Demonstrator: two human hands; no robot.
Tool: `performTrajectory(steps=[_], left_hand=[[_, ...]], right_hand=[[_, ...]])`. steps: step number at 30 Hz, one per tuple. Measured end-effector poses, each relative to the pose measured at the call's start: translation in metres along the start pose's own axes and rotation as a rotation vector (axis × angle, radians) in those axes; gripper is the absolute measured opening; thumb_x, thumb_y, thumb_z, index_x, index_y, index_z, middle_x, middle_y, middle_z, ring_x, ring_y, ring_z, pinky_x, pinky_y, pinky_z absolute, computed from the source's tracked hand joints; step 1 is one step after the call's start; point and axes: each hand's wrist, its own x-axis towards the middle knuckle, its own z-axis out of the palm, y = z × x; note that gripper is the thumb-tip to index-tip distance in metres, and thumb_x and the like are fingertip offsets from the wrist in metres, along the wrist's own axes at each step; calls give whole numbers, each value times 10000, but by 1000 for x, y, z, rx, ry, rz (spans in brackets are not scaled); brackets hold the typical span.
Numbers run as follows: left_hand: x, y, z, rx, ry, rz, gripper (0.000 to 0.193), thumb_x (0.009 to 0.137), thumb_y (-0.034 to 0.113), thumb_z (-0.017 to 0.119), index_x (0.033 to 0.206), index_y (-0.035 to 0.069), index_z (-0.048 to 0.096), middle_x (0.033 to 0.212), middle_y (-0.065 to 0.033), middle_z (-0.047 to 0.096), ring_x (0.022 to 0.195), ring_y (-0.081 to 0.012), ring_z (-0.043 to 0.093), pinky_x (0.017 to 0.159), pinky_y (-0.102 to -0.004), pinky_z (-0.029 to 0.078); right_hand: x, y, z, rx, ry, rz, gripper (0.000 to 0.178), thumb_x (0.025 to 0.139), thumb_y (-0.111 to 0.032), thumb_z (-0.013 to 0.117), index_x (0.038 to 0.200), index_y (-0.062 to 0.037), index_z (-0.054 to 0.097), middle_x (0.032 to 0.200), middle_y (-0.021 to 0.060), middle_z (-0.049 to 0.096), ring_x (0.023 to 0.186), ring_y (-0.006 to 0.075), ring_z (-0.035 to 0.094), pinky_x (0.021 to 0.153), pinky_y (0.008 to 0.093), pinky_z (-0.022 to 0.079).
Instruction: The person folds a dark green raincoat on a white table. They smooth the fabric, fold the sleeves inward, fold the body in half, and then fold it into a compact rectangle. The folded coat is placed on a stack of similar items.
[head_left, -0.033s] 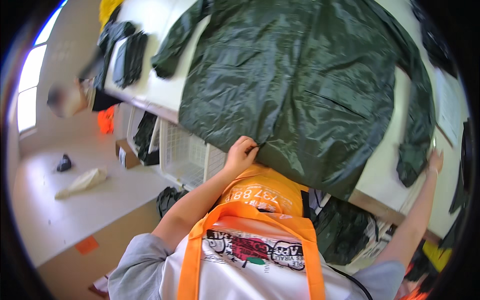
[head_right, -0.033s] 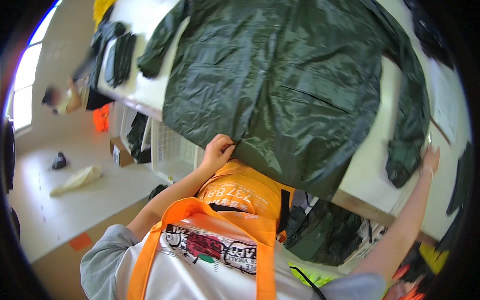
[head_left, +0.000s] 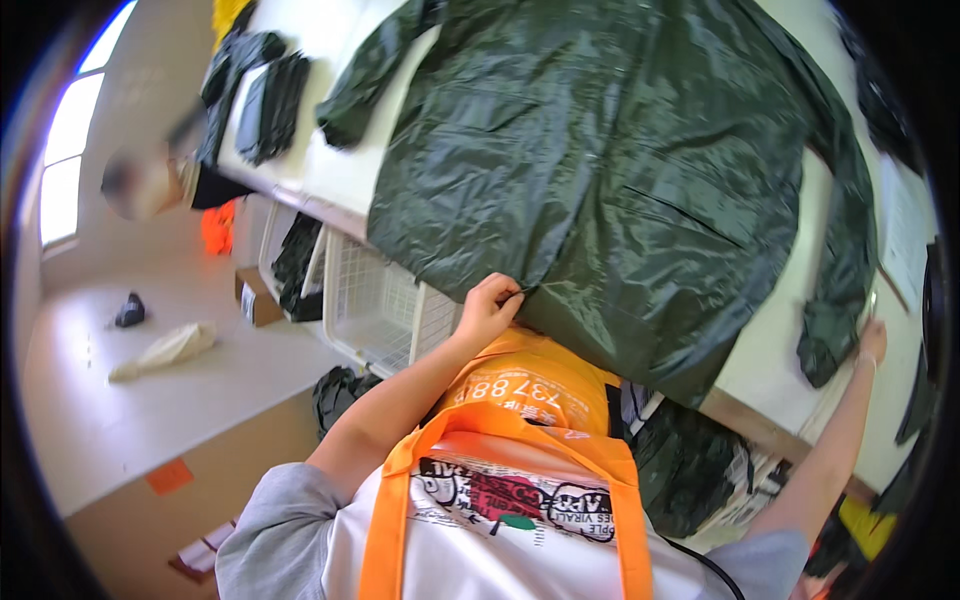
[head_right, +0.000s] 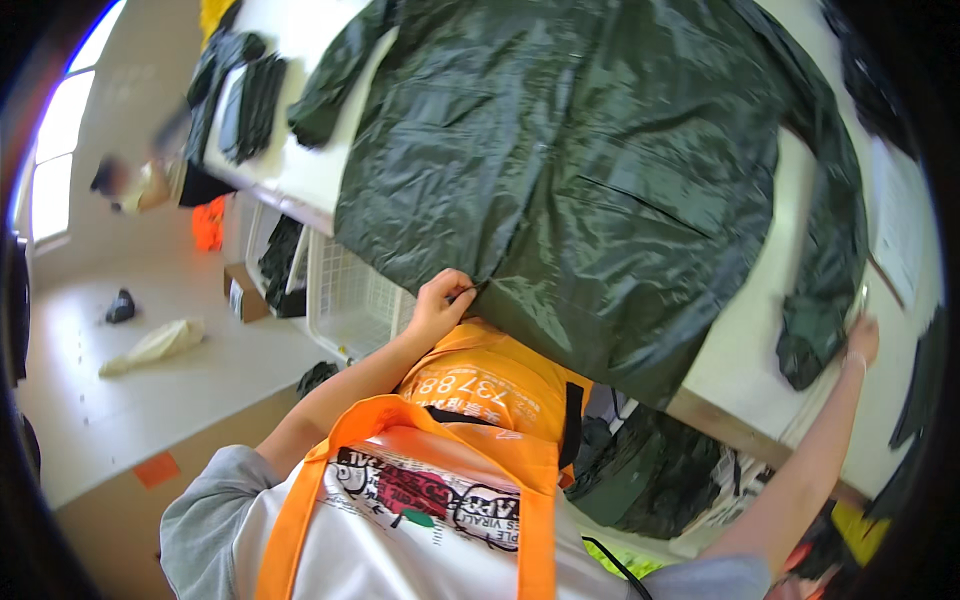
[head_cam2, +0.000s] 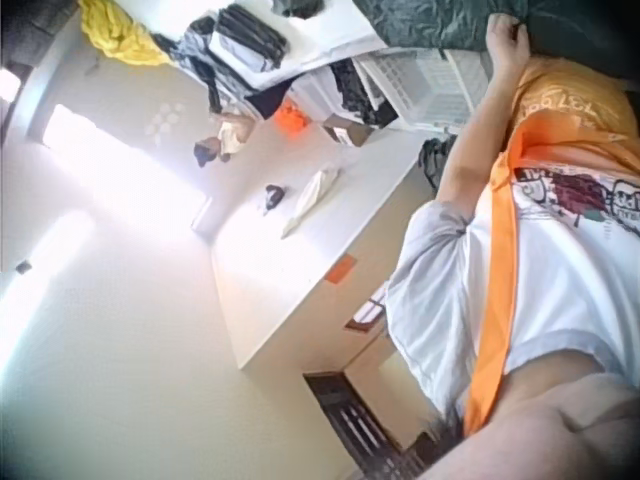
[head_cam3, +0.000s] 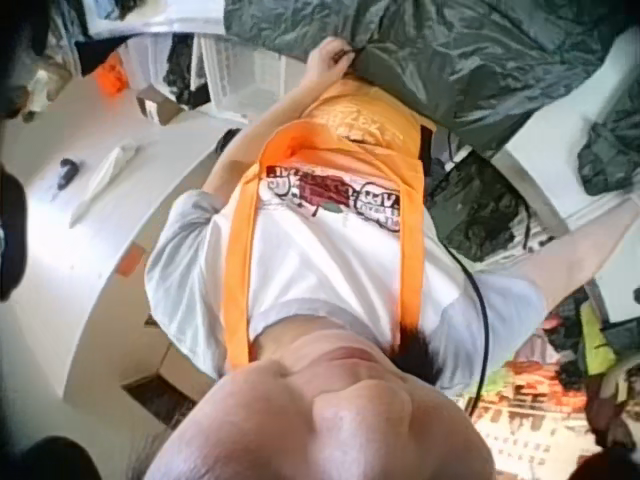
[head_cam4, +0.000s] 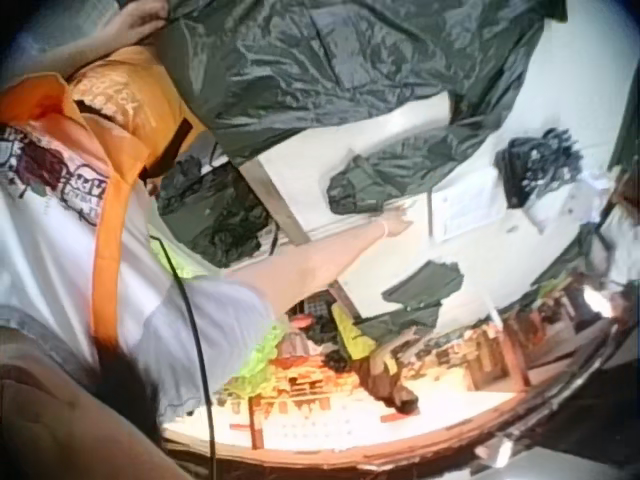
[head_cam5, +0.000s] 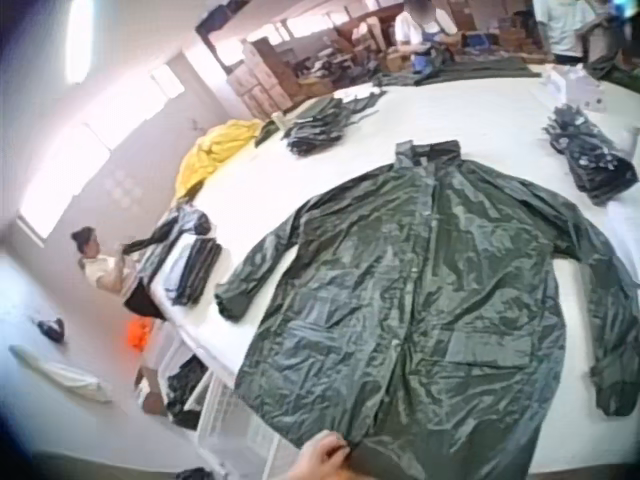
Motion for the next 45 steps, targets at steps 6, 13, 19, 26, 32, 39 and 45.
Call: performTrajectory(steps=[6,13,19,26,32,39,45], left_hand=[[-18,31,-27,288,10,292,371,821,159,643,1168,71,548,1301,-143,460,1187,-284,468,1000,-398,373],[18,8,-50,752,-78,336,754,827,512,561,1432,128,325,1527,-152,169,1394,-389,150,1079,-597,153],[15,15,-78,611,-264,379,675,832,480,572,1367,97,422,1500,-171,233,1373,-383,211,1066,-553,229],[115,-9,-187,366,-17,486,453,730,162,707,1150,56,574,1265,-141,529,1169,-335,487,986,-426,388],[215,-32,-255,425,15,570,693,640,203,777,1268,95,503,1315,-96,493,1186,-314,460,988,-426,362],[299,-46,-241,-2,49,98,262,766,255,739,858,11,721,748,-81,697,664,-130,619,643,-279,478],[322,-41,-246,114,-35,-27,274,710,364,740,829,117,748,730,-95,689,682,-231,653,660,-327,496]], right_hand=[[-9,-33,-1,103,90,-160,340,901,-316,524,935,7,625,940,229,653,899,397,617,791,444,478],[9,-125,-57,850,268,-219,354,957,-292,442,1014,34,569,910,124,646,797,186,623,661,313,471],[-253,-458,-217,1117,-85,-668,229,927,-224,574,1018,-21,629,977,48,651,884,115,579,796,250,446],[-423,-661,-259,719,-235,-1226,492,778,-56,642,1235,-209,543,1085,55,606,881,301,621,756,384,515],[-401,-687,-223,757,-383,-1219,144,763,-86,695,881,-47,622,778,62,581,629,246,551,585,366,428],[-376,-715,-228,1026,-643,-356,302,731,-259,790,715,-29,595,621,-44,505,580,63,400,545,243,349],[-366,-716,-223,1054,-800,-146,267,738,-279,803,760,-99,607,553,-107,365,429,22,268,411,215,200]])
